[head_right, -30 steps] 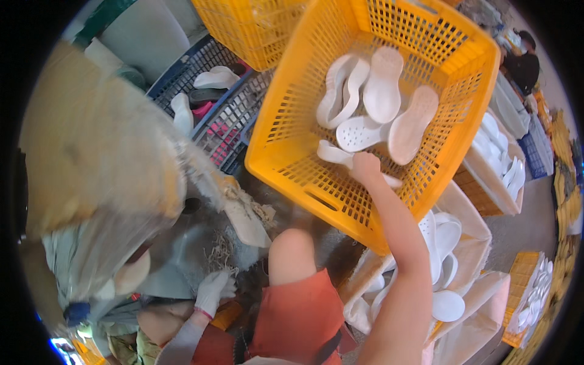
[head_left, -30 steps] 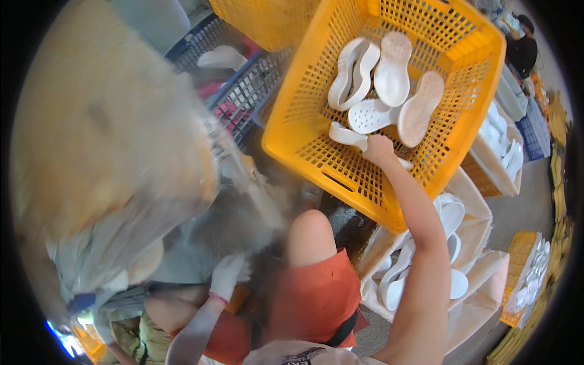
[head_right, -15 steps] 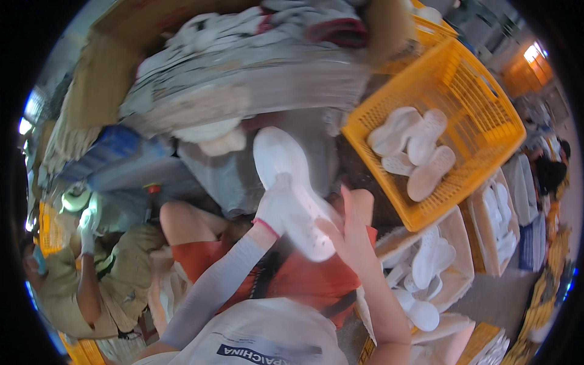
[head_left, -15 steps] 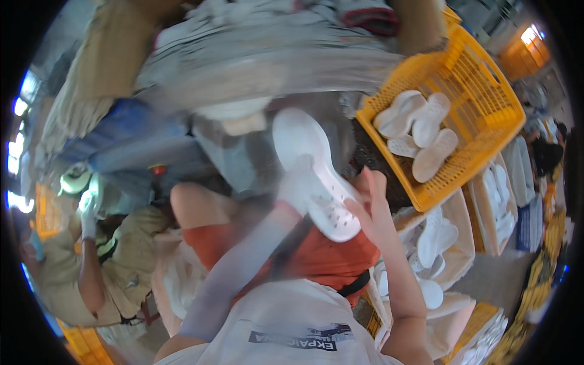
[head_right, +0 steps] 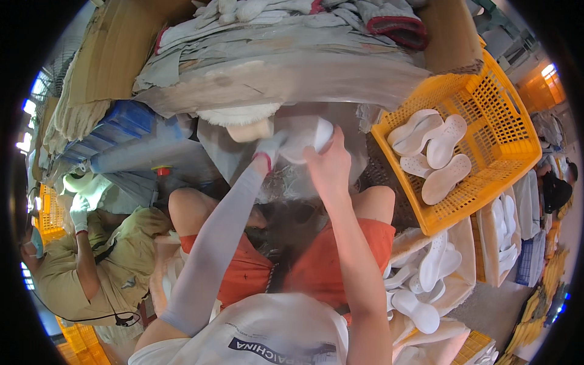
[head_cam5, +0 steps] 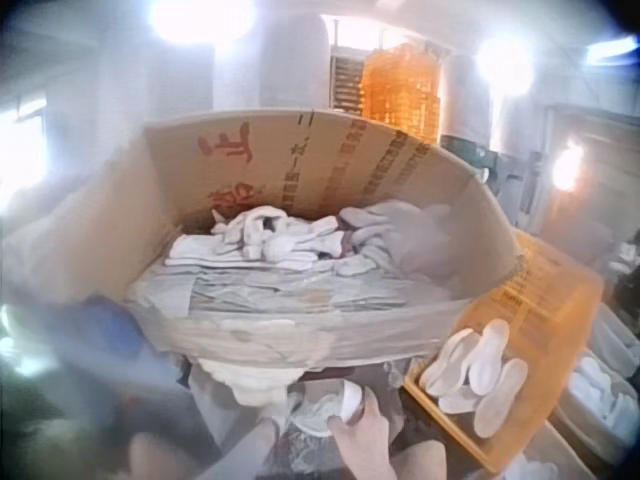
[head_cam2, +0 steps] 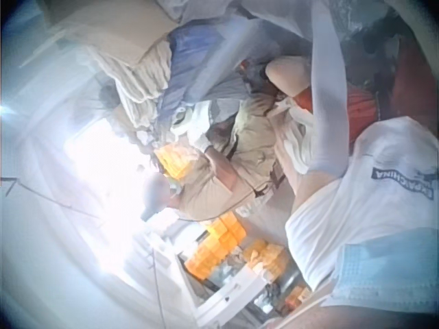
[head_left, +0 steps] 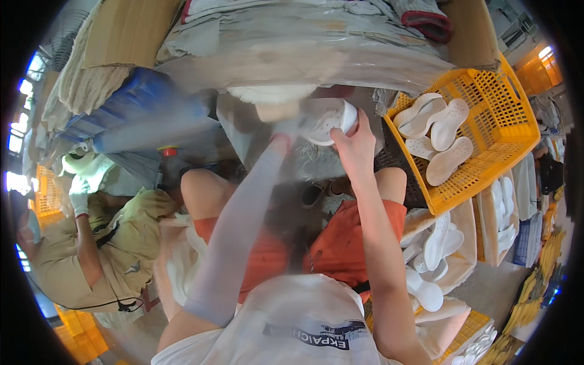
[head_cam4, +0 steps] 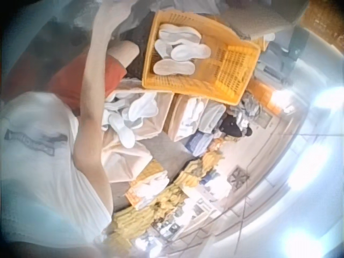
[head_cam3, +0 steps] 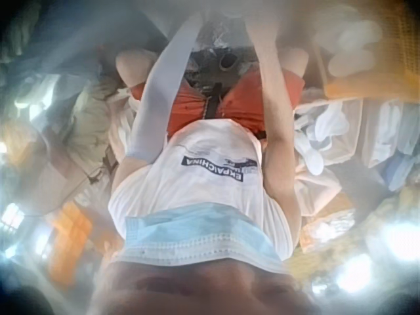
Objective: The person sits on the floor and repeatedly presses white shoe insoles against a rotating grinding wheel to smooth their surfaces. After each grind, the person places the insole into a yellow plastic basket. The process is repeated for multiple insoles.
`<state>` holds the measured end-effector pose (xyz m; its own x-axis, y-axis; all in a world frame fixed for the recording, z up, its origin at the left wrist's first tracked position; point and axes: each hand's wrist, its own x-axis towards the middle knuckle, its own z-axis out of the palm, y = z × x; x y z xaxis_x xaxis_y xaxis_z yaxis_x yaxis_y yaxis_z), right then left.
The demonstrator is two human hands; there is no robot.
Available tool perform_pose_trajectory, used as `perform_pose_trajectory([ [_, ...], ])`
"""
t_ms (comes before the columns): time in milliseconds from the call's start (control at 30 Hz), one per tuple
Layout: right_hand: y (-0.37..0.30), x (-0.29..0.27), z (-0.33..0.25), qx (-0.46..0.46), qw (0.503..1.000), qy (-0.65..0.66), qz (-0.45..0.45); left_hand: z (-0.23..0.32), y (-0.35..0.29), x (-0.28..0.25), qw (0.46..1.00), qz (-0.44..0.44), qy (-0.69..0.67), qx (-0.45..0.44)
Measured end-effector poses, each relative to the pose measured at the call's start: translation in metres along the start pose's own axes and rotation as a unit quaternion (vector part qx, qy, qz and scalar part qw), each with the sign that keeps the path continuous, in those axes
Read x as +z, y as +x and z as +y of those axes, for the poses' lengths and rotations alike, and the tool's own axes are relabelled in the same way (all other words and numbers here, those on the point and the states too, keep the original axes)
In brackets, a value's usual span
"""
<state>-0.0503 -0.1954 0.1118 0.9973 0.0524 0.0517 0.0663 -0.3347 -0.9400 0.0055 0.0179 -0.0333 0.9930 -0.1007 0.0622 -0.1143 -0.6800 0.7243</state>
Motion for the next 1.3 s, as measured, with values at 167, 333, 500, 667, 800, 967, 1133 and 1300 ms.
perform_pose_trajectory([
  [167,0.048,0.026,0.017,0.063,0.995,-0.070,0.025,0.050,-0.052,-0.038,0.962,-0.026,0.250,-0.105],
  [333,0.040,0.031,-0.008,0.080,0.993,0.011,-0.081,0.083,-0.067,-0.008,0.908,0.108,-0.390,-0.107],
  [500,-0.050,-0.034,-0.031,-0.020,0.997,-0.054,-0.052,0.100,-0.031,0.034,0.920,0.188,-0.342,-0.046],
  [667,-0.116,-0.042,-0.029,-0.058,0.995,-0.061,0.059,0.146,-0.023,0.024,0.745,0.201,-0.551,-0.317],
  [800,-0.118,-0.034,-0.029,-0.051,0.990,-0.087,0.094,0.156,-0.023,0.026,0.689,0.224,-0.616,-0.309],
  [967,-0.102,-0.037,-0.031,-0.078,0.985,-0.115,0.105,0.117,-0.007,0.058,0.643,0.229,-0.689,-0.244],
  [1133,-0.093,-0.034,-0.028,-0.035,0.993,-0.053,0.097,0.084,0.001,0.067,0.652,0.216,-0.703,-0.183],
  [1300,-0.080,-0.028,-0.027,-0.055,0.993,-0.035,0.099,0.072,0.002,0.067,0.607,0.208,-0.734,-0.221],
])
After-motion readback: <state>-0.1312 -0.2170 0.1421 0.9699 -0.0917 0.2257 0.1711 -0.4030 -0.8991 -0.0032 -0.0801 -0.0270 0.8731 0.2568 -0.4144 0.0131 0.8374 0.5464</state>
